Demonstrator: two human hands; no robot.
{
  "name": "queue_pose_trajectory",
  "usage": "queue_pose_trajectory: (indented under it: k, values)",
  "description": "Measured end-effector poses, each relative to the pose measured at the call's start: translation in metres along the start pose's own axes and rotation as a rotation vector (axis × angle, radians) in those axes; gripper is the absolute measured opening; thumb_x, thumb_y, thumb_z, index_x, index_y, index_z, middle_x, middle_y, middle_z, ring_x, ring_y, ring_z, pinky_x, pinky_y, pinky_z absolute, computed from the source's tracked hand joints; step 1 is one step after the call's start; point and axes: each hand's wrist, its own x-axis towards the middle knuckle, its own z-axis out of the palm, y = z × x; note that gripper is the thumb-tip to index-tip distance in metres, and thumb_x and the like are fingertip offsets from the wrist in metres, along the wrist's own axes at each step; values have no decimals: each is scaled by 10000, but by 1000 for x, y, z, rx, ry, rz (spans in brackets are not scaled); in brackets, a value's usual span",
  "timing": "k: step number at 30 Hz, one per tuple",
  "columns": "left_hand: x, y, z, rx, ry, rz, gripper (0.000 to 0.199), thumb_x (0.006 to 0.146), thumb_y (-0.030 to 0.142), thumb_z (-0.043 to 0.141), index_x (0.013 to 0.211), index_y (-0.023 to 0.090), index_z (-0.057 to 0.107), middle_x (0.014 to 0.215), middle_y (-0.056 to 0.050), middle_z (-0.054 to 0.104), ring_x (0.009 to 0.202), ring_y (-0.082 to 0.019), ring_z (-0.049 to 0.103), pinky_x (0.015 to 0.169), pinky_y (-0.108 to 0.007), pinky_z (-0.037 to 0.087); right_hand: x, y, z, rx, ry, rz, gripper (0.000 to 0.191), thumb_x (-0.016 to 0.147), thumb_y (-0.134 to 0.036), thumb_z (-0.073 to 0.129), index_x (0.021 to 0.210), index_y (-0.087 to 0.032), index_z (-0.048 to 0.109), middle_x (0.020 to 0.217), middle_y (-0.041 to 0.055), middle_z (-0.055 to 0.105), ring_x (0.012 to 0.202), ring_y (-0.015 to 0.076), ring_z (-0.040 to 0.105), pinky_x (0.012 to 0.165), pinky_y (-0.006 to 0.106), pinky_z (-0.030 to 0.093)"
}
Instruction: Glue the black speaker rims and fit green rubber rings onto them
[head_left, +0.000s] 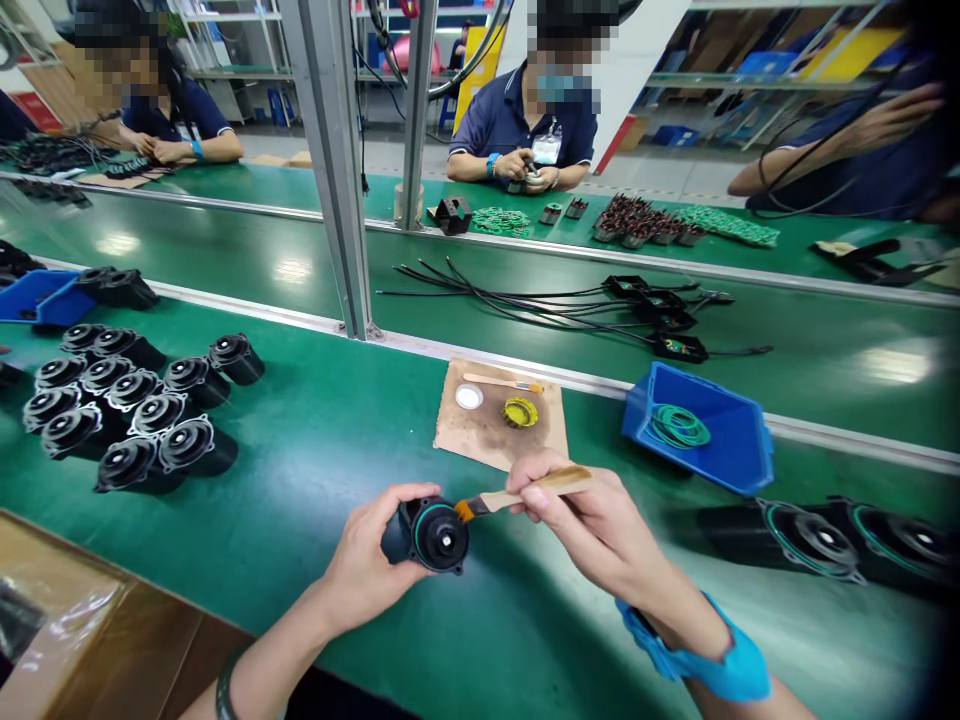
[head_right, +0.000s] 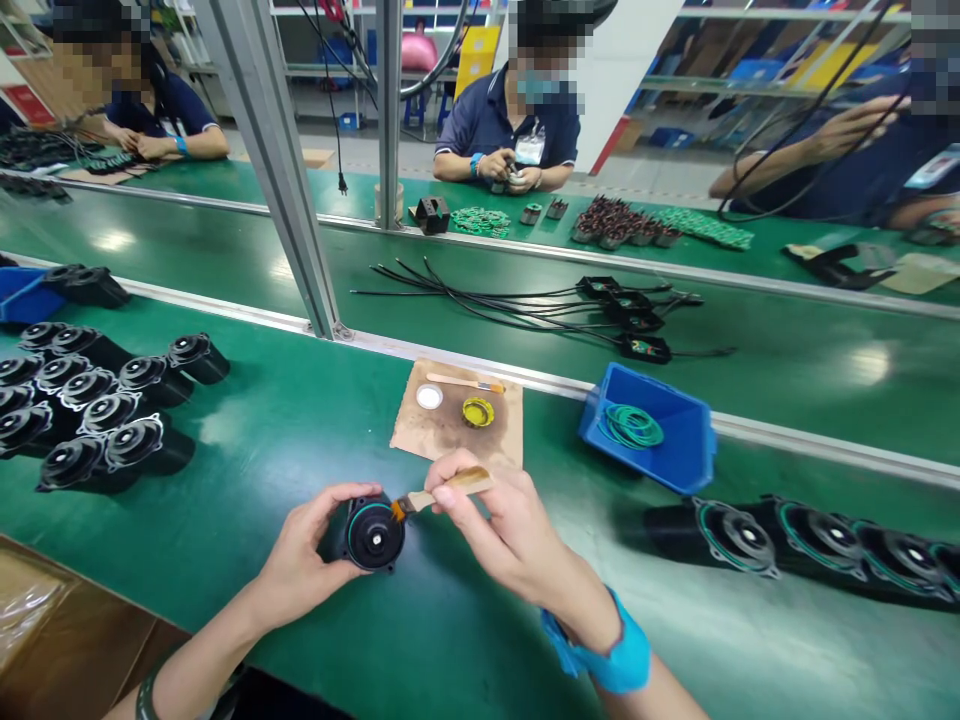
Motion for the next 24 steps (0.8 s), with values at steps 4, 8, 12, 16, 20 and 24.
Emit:
queue_pose_trajectory:
  k: [4, 8, 12, 16, 20, 24]
  values:
    - [0, 3, -4, 78, -24, 104, 569, 749, 135, 768, 1249, 292, 546, 1250, -8, 673, 1161, -201, 630, 1015, -339, 494, 5, -4, -8, 3, -146, -34, 152, 1002, -216, 449, 917, -192, 573, 786, 0, 640, 662, 90, 604, 628, 190, 465]
    - [0, 2, -5, 109, -41, 234, 582, 776, 111, 743, 1292, 278, 530, 1288, -28, 652, 1191, -195, 613, 1057, -342, 481, 13, -11, -15, 37, -288, -84, 166, 1015, -222, 428, 950, -182, 575, 830, 17, 653, 720, 94, 593, 680, 189, 461]
    - [1, 1, -5, 135, -95, 318, 607, 788, 64, 709, 1325, 264, 507, 1317, -51, 628, 1240, -203, 574, 1103, -370, 447, 23, -20, -21, 64, -434, -107, 181, 1015, -212, 430, 940, -174, 591, 861, 37, 662, 768, 110, 594, 713, 204, 456]
    - [1, 5, -5, 178, -115, 379, 602, 802, 45, 672, 1338, 244, 485, 1296, -76, 632, 1240, -226, 567, 1088, -412, 463, 31, -30, -24, 52, -539, -123, 203, 1014, -219, 437, 915, -168, 607, 837, 35, 643, 766, 117, 574, 720, 217, 446]
    - [1, 8, -4, 229, -105, 424, 576, 811, 29, 620, 1333, 227, 479, 1273, -94, 636, 1207, -234, 582, 1060, -426, 485, 37, -39, -22, 32, -628, -158, 275, 1031, -257, 387, 928, -153, 620, 847, 56, 643, 795, 138, 571, 728, 245, 447]
    - [0, 7, -2, 278, -83, 423, 609, 790, 15, 598, 1344, 234, 468, 1267, -91, 632, 1188, -241, 583, 1031, -425, 501, 39, -47, -18, -14, -675, -194, 301, 1035, -235, 346, 925, -151, 614, 838, 60, 648, 780, 151, 549, 715, 268, 440]
